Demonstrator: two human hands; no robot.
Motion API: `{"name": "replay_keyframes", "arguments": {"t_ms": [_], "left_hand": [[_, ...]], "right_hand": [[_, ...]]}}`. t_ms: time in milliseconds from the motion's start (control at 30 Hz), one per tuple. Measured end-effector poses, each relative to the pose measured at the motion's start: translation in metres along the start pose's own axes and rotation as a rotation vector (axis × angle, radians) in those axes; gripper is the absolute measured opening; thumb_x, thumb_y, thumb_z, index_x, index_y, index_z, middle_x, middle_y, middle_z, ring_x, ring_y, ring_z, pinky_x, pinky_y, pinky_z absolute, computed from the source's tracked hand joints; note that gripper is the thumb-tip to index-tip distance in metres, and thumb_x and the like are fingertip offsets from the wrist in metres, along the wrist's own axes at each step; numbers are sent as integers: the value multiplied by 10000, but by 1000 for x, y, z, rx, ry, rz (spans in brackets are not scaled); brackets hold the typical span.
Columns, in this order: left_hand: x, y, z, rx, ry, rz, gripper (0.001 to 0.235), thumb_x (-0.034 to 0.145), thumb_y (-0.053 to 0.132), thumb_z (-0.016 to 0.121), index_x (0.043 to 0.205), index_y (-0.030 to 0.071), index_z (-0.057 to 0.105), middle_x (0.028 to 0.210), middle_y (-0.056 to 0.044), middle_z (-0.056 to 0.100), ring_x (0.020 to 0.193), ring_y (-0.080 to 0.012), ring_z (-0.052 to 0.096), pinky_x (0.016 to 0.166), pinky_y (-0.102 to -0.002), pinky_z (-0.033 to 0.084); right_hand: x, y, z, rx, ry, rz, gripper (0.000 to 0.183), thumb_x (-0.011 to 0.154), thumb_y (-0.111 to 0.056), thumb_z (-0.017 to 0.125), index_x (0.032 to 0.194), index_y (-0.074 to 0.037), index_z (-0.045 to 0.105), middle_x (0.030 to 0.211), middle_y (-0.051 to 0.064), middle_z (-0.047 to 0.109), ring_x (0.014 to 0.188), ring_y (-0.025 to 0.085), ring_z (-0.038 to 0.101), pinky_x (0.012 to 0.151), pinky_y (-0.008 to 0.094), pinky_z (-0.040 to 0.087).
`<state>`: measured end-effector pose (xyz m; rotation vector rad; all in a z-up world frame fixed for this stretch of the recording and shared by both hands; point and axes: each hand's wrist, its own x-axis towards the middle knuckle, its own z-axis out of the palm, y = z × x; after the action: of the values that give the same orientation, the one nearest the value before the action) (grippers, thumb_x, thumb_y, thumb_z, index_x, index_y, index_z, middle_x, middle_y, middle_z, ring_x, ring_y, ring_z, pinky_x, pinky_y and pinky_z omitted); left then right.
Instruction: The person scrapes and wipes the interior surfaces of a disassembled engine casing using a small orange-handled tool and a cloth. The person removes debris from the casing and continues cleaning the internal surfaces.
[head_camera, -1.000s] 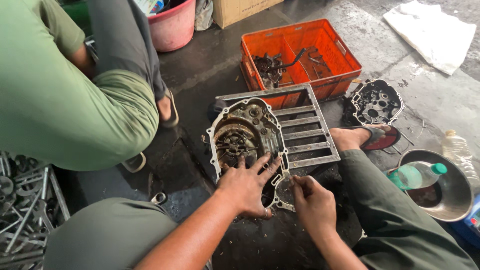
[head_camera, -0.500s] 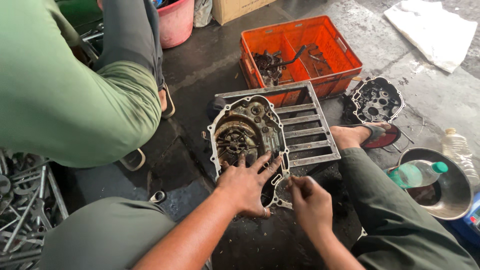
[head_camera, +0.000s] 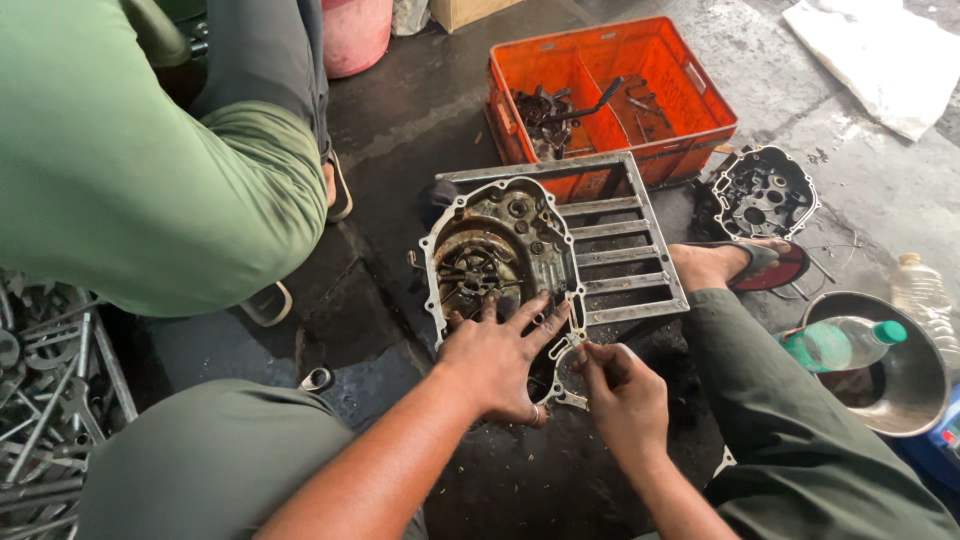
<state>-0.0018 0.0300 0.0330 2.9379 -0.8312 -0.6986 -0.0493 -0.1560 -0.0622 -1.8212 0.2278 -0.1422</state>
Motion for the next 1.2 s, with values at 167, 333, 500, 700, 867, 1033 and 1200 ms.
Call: {"name": "replay_keyframes", "arguments": {"t_ms": [167, 333, 500, 700, 867, 1033, 1200], "left_hand": [[0, -1, 1, 0, 11, 3, 1312, 679, 715, 771, 1652, 315, -13, 1720, -72, 88, 1401, -609, 319, 1053, -603, 458], [3, 0, 2, 8, 7, 0, 1308, 684, 721, 769, 1653, 318, -12, 1717, -73, 96, 1393, -611, 331, 1051, -599, 463], [4, -1, 3, 30, -18, 8, 1331, 662, 745, 769, 1648, 321, -19, 1725, -58, 69, 1397, -623, 312, 1026, -544, 505], [7, 0, 6, 33, -7, 13, 1353, 634, 748, 788, 1640, 338, -19, 1717, -42, 69, 1414, -611, 284, 1031, -534, 500], [6, -3, 2, 52, -19, 12, 1321, 668, 727, 788, 1650, 335, -4, 1723, -53, 84, 1410, -611, 306, 1017, -564, 505], [5, -1, 5, 47, 11, 22, 1361, 639, 741, 797, 1646, 321, -16, 1719, -70, 90, 1387, -619, 331, 1047, -561, 481], [5, -2, 4, 72, -2, 34, 1354, 640, 747, 797, 1639, 323, -11, 1716, -59, 89, 1396, -617, 316, 1052, -580, 467]], "right_hand": [[2, -2, 1, 22, -19, -49, 145, 947, -81, 683, 997, 48, 727, 860, 44, 789, 778, 46, 710, 684, 201, 543], [-4, -14, 4, -126, 34, -14, 138, 932, -98, 703, 1008, 11, 743, 815, 33, 790, 716, 46, 713, 623, 214, 540], [-21, -22, 7, -245, 3, -29, 135, 919, -126, 737, 959, 2, 756, 709, 56, 767, 615, 53, 631, 544, 238, 496], [-13, -17, -2, -219, 4, -55, 132, 928, -127, 710, 969, -11, 756, 713, 46, 759, 610, 21, 626, 550, 225, 487], [-10, -18, -3, -256, -10, -62, 149, 916, -156, 732, 912, -9, 750, 663, 61, 751, 574, 42, 611, 519, 253, 482], [12, -24, -8, -244, 70, -69, 146, 942, -164, 724, 948, -23, 759, 704, 57, 761, 594, 37, 628, 549, 250, 486], [5, -25, -12, -351, 68, -82, 160, 917, -164, 736, 991, -25, 761, 666, 76, 730, 546, 50, 611, 525, 249, 476]]}}
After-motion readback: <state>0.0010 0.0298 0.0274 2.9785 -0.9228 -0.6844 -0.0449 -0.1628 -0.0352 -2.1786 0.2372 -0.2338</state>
